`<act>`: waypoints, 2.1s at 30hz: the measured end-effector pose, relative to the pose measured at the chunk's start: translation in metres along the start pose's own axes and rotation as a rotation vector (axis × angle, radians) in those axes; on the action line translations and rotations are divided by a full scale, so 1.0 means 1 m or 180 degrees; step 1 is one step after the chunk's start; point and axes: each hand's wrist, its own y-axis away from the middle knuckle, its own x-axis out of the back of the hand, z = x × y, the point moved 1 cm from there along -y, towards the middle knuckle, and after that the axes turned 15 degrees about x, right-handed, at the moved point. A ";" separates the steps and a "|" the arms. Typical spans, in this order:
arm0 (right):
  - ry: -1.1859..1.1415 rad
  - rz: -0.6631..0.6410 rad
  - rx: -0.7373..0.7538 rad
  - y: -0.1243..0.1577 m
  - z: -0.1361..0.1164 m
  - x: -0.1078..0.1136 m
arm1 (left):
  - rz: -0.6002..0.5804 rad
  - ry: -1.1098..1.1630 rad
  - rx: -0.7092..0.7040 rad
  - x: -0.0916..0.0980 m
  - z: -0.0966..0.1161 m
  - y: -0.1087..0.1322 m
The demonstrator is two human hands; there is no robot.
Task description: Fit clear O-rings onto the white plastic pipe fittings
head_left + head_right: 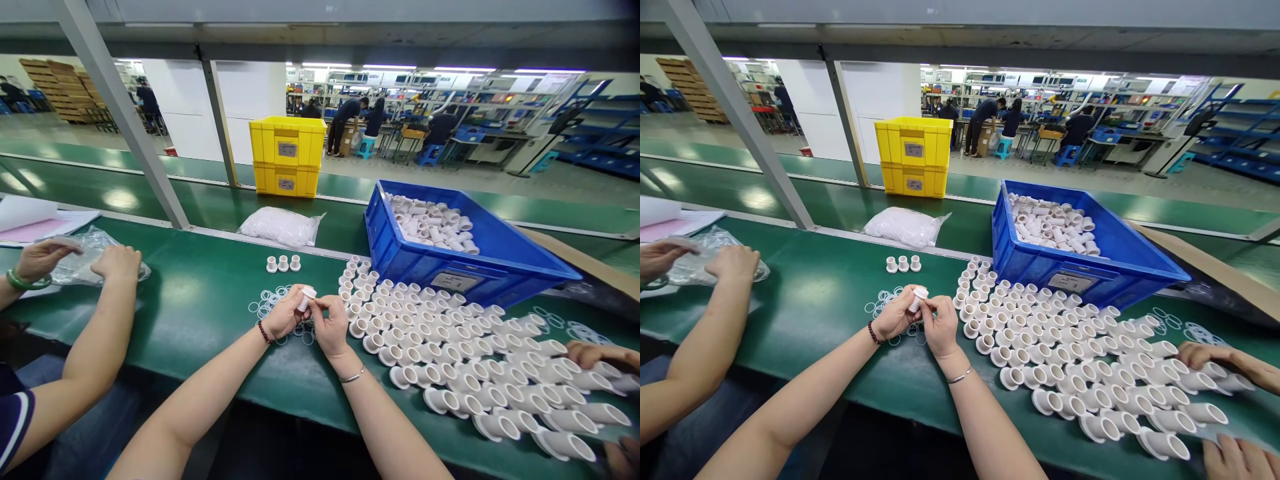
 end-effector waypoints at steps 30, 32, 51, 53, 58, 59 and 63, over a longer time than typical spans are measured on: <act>-0.0183 0.0120 -0.0167 0.006 0.001 -0.002 | 0.0098 -0.0792 -0.1112 0.002 0.012 0.004; -0.0199 0.0063 -0.0147 0.008 0.001 -0.003 | 0.0050 -0.1022 -0.1343 0.002 0.014 0.005; 0.1404 -0.1608 -0.0241 0.008 -0.008 0.050 | 0.0720 -0.1809 -0.2026 0.005 0.016 0.017; 0.1746 -0.1732 -0.0155 0.009 -0.008 0.050 | 0.0754 -0.1915 -0.2108 0.006 0.017 0.018; 0.1729 -0.1566 -0.0210 0.002 -0.019 0.045 | 0.0815 -0.2254 -0.2242 0.008 0.019 0.018; 0.1579 -0.1505 -0.0257 0.001 -0.024 0.043 | 0.0822 -0.2299 -0.2238 0.009 0.019 0.018; 0.0619 -0.1516 -0.0362 0.006 -0.043 0.031 | 0.0864 -0.2578 -0.2306 0.012 0.017 0.016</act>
